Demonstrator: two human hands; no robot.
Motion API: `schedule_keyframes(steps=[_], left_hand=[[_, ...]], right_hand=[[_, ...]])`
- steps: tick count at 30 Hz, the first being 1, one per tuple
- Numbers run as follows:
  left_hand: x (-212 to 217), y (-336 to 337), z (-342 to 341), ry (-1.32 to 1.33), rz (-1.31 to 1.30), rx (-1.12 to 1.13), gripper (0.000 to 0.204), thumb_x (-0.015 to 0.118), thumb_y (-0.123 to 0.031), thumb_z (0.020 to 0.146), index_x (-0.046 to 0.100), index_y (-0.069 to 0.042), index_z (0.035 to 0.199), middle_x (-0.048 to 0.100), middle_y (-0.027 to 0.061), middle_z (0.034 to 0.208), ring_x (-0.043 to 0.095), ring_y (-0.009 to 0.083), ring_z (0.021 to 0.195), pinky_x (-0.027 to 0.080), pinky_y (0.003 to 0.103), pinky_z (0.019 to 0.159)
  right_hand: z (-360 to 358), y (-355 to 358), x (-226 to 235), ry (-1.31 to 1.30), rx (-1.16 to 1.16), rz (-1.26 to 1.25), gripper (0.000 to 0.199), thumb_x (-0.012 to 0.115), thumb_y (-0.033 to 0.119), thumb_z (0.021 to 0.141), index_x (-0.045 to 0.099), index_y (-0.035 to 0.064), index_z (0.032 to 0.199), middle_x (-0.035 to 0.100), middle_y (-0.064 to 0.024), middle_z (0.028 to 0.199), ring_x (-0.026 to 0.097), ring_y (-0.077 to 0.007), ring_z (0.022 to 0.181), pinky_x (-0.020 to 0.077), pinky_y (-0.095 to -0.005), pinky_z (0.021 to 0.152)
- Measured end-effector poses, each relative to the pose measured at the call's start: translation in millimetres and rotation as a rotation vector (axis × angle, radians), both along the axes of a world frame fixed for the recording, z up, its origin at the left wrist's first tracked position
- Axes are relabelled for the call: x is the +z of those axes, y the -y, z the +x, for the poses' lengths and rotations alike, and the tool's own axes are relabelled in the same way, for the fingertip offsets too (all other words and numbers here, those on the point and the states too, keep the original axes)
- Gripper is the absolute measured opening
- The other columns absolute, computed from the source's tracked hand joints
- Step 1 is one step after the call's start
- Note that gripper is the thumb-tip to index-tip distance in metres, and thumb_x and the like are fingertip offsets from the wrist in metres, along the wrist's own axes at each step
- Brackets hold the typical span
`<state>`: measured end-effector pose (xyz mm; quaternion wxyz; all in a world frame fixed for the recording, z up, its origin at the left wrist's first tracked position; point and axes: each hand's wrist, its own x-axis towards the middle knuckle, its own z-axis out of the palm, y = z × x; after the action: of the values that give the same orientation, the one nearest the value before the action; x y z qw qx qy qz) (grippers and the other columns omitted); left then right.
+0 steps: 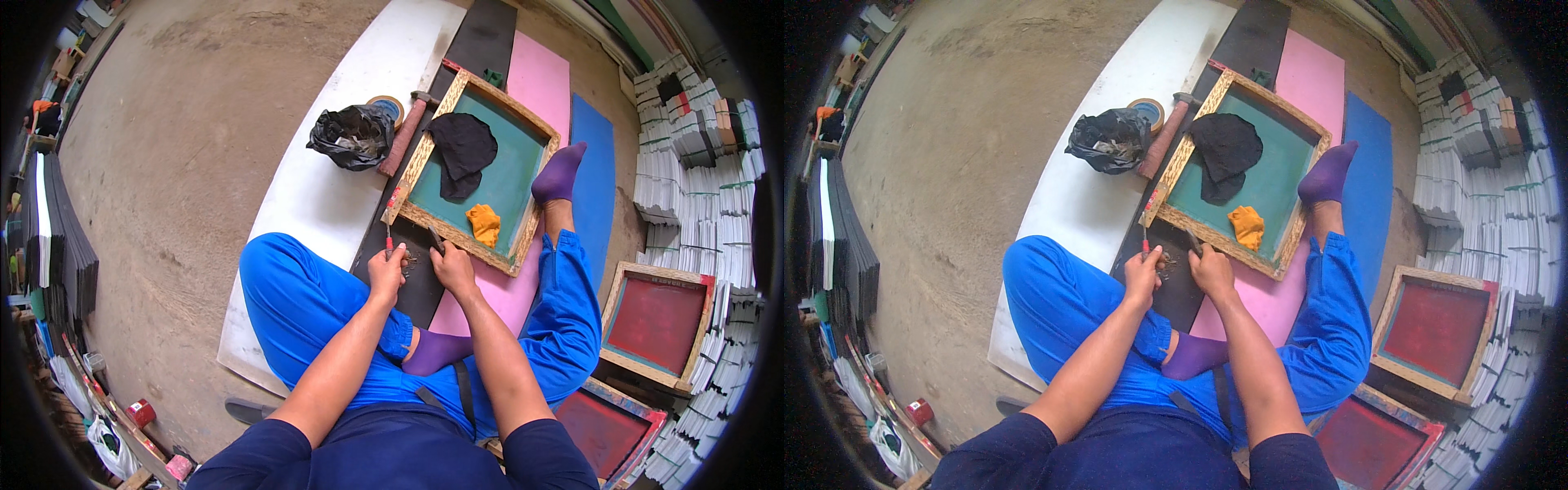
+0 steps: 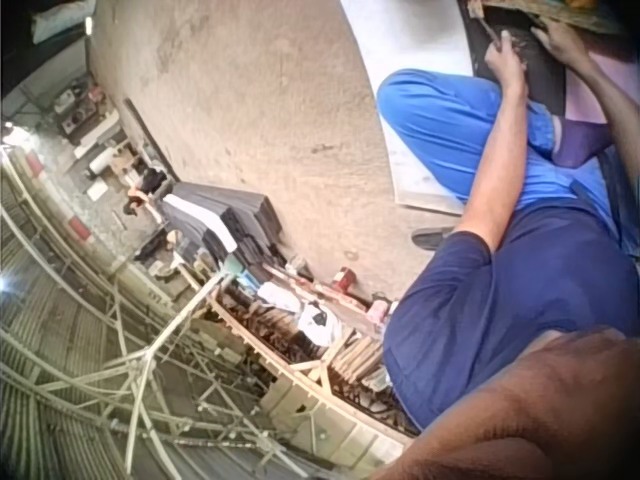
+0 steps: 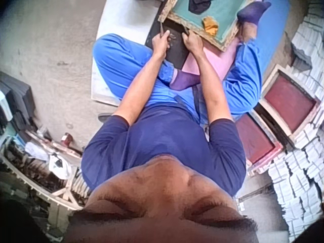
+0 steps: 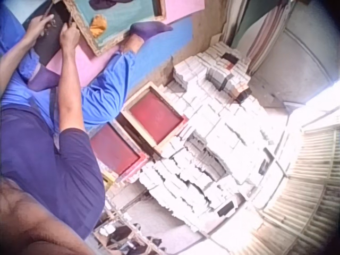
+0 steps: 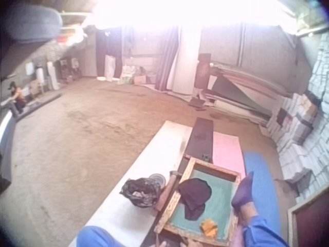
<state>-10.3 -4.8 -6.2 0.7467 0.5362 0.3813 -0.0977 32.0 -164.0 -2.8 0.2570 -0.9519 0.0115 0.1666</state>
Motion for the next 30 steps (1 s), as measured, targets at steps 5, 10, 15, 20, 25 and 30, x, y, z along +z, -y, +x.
schedule_keyframes(steps=[5, 10, 15, 20, 25, 30], left_hand=[[4.6, -4.8, -3.7, 0.006, -0.092, -0.024, 0.028, 0.068, -0.033, 0.091, 0.064, -0.007, 0.083, 0.060, 0.0008, 0.073, 0.046, 0.0072, 0.040, 0.033, 0.023, 0.036], [0.5, -7.0, -6.1, 0.031, -0.176, -0.034, 0.025, 0.069, -0.031, 0.090, 0.062, -0.008, 0.084, 0.060, 0.0010, 0.073, 0.046, 0.0071, 0.041, 0.032, 0.024, 0.036], [-1.2, -7.3, -6.6, 0.005, -0.225, 0.054, 0.023, 0.071, -0.026, 0.089, 0.060, -0.007, 0.081, 0.059, 0.0016, 0.069, 0.045, 0.0075, 0.037, 0.031, 0.024, 0.034], [-4.6, -9.5, -8.0, -0.004, -0.216, 0.037, 0.020, 0.071, -0.023, 0.087, 0.060, -0.007, 0.079, 0.059, 0.0017, 0.067, 0.046, 0.0086, 0.038, 0.033, 0.025, 0.034], [1.1, -8.3, -6.6, -0.003, -0.102, 0.043, 0.019, 0.071, -0.020, 0.085, 0.060, -0.007, 0.078, 0.058, 0.0019, 0.066, 0.046, 0.0092, 0.039, 0.035, 0.026, 0.037], [-0.5, -6.5, -8.2, -0.004, 0.146, 0.031, 0.023, 0.074, -0.023, 0.085, 0.061, -0.006, 0.075, 0.054, -0.0003, 0.061, 0.044, 0.0081, 0.040, 0.033, 0.026, 0.038]], right_hand=[[-18.7, -2.0, 19.4, -0.027, 0.071, 0.059, 0.033, 0.061, 0.036, 0.089, 0.063, 0.0043, 0.097, 0.066, -0.0262, 0.079, 0.066, -0.0444, 0.080, 0.0500, -0.0547, 0.073], [-30.5, -7.4, 27.6, -0.067, 0.199, 0.100, 0.029, 0.067, 0.031, 0.085, 0.063, 0.0039, 0.092, 0.065, -0.0229, 0.072, 0.065, -0.0423, 0.072, 0.0496, -0.0502, 0.065], [-28.5, -1.1, 29.9, -0.130, 0.292, 0.100, 0.029, 0.068, 0.029, 0.084, 0.063, 0.0036, 0.096, 0.066, -0.0240, 0.079, 0.065, -0.0415, 0.081, 0.0502, -0.0492, 0.070], [-23.3, 0.1, 41.6, -0.207, 0.361, 0.063, 0.029, 0.067, 0.027, 0.085, 0.062, 0.0027, 0.099, 0.067, -0.0242, 0.086, 0.065, -0.0423, 0.086, 0.0504, -0.0489, 0.074], [-19.9, 13.0, 19.5, -0.209, 0.452, 0.220, 0.031, 0.066, 0.027, 0.090, 0.060, 0.0001, 0.104, 0.069, -0.0179, 0.088, 0.069, -0.0333, 0.079, 0.0517, -0.0430, 0.068], [-0.1, 15.0, 19.9, -0.605, 0.020, 0.552, 0.029, 0.059, 0.029, 0.097, 0.057, 0.0022, 0.108, 0.067, -0.0063, 0.083, 0.066, -0.0144, 0.073, 0.0523, -0.0314, 0.058]])
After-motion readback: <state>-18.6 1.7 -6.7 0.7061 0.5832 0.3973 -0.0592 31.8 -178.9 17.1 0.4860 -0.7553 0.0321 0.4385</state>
